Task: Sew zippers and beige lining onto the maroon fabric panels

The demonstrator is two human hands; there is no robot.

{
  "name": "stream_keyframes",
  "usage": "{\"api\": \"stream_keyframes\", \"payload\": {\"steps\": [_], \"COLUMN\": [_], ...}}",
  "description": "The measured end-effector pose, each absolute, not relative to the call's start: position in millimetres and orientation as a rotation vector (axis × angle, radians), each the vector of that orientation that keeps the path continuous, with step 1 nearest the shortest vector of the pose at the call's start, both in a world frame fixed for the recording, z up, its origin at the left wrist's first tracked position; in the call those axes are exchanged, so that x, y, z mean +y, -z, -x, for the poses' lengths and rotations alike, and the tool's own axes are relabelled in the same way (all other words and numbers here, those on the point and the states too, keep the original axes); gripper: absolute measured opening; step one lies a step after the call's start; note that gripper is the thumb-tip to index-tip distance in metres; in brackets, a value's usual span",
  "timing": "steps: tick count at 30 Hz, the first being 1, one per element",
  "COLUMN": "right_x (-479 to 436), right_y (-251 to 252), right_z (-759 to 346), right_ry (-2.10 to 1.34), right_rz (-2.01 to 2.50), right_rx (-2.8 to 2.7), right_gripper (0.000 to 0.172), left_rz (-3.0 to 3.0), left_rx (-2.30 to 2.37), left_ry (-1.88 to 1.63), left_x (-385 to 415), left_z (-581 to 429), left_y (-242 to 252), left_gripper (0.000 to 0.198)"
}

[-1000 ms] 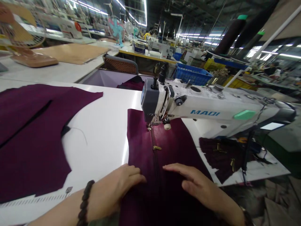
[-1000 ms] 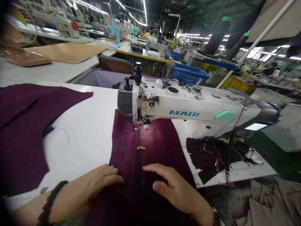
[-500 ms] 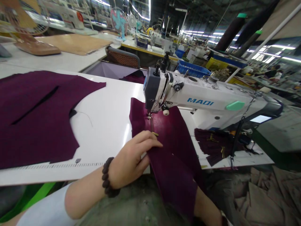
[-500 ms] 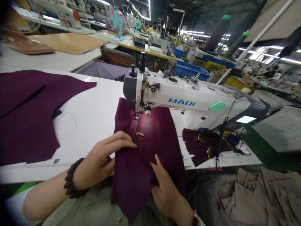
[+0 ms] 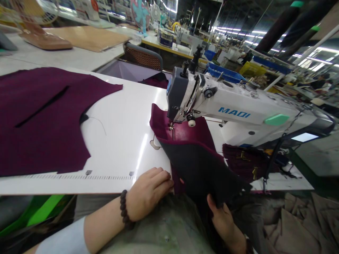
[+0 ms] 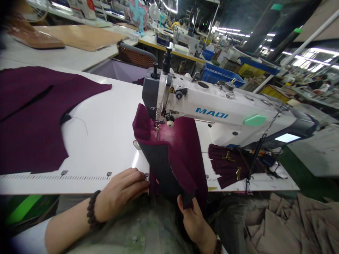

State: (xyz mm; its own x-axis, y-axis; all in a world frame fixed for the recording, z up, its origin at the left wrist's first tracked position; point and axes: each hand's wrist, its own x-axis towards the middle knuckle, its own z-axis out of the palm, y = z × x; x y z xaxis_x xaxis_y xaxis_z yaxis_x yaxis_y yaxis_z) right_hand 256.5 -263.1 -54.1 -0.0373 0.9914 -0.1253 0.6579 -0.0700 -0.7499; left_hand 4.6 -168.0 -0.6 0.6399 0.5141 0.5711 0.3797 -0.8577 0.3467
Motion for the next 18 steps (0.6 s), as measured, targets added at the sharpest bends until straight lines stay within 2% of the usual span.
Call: {"api": "stream_keyframes", "payload": {"steps": [5,10,14,18], "right_x": [-268.9,-262.7,-253.9,-244.1], "right_y": [67.0,46.2,12.1,-9.6], "right_z": [-266.7,-247.2,-231.5,-228.4], "right_ry": [-1.063,-1.246,-1.32,-1.314], "right_rz": [1.925,1.935,1.864,1.68], "right_rx": [-1.322,-1.062,-1.173,-1.548], "right_gripper": [0.049,0.066,0.072,0.063], "left_rz": [-2.611,-2.639,-2.673,-2.692], "left_rx": [0.738,0.688,0.647,0.576], "left_ry": [-1.003,-1.032,-1.006,-0.956], "left_x": [-167.4,-168.8,-168.3,-168.7], "left_z": [-4.0,-4.7,-4.6,-1.0], "left_y": [1.8,1.6,0.1,3.2], "left_gripper": [0.027,0.021,0.028,0.03]}}
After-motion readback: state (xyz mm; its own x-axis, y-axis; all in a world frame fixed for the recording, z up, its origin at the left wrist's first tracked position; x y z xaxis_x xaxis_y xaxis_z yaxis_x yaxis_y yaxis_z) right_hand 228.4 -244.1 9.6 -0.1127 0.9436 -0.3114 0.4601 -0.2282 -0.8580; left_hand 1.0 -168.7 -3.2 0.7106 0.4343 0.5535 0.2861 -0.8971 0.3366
